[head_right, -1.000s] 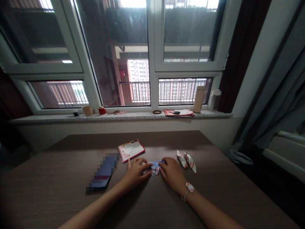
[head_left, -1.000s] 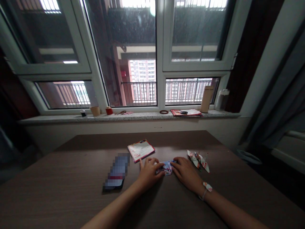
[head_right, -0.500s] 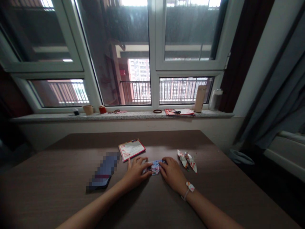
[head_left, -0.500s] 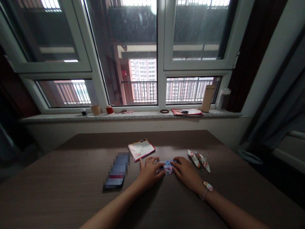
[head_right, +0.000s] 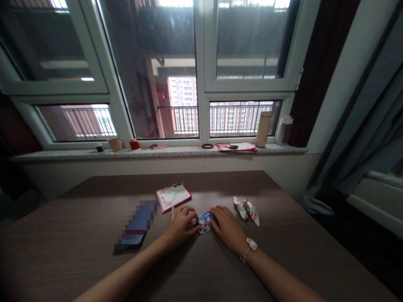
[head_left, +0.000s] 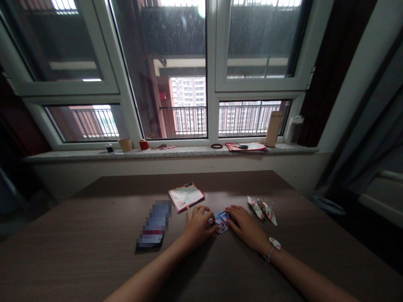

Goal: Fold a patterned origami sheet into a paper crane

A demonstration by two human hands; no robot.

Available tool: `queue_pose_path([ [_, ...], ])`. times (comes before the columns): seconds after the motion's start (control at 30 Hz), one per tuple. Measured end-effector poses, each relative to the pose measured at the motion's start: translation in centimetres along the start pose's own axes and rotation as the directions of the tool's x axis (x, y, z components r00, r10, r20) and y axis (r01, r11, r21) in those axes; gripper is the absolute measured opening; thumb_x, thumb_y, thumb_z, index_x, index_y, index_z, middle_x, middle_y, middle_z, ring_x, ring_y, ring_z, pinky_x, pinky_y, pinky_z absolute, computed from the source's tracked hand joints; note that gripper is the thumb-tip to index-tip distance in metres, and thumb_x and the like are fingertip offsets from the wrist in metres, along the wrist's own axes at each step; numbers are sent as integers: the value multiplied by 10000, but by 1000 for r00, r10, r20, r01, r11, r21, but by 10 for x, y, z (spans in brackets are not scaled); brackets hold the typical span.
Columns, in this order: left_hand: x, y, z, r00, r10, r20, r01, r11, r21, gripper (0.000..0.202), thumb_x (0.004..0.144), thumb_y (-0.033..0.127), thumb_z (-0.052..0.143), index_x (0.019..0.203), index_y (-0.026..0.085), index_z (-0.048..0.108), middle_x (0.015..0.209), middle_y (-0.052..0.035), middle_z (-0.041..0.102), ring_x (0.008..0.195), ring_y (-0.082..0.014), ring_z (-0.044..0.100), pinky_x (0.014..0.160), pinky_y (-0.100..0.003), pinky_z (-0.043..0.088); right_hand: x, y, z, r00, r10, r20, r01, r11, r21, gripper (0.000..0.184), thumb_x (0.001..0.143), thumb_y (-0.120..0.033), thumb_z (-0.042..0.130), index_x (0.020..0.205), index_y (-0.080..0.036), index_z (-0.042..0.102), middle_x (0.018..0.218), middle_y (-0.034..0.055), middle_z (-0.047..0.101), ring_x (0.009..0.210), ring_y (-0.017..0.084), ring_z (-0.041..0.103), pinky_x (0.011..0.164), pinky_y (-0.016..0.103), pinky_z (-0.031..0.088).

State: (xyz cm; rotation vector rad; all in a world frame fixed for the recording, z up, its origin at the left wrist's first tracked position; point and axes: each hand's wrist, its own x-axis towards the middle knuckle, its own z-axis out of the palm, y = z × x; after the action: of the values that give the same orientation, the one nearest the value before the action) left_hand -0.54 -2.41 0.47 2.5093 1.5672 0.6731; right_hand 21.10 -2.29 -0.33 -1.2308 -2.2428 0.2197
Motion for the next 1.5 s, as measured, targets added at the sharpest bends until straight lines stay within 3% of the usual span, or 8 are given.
queue_pose_path([
  [0.1,-1,1,-1,1000,0,17,0,1000,-9,266,822,410,669,1078,340,658,1216,-41,576,1207,-304,444,1055,-725,83,0,0,0,1000,-1,-1,1,1000,2,301,936,-283,493,1203,-208,610,1299,84,598,1271,244,472,1115,467,337],
  [0.3,-1,3,-1,999,44,1,-44,999,11,178,825,384,671,978,297,699,1186,-41,592,1190,-295,458,1072,-680,117,-1,-2,-2,1000,-7,-25,6,999,-48,260,931,-273,503,1123,-222,671,1295,72,604,1273,241,468,1110,458,342],
  [0.7,2,-5,7,999,36,-19,-36,999,-16,152,839,372,660,965,309,716,1162,-41,609,1153,-285,483,1060,-594,248,0,-4,-1,999,-15,-35,10,992,-124,272,921,-273,523,1136,-240,686,1237,66,631,1200,248,507,1069,443,376],
  [1.5,5,-10,6,998,-20,54,20,1000,3,317,830,468,648,1127,361,676,1307,-65,544,1250,-325,413,1063,-657,175,3,-7,-5,999,43,25,-41,994,-105,294,933,-315,497,1164,-256,669,1269,67,612,1168,240,527,1006,401,410],
])
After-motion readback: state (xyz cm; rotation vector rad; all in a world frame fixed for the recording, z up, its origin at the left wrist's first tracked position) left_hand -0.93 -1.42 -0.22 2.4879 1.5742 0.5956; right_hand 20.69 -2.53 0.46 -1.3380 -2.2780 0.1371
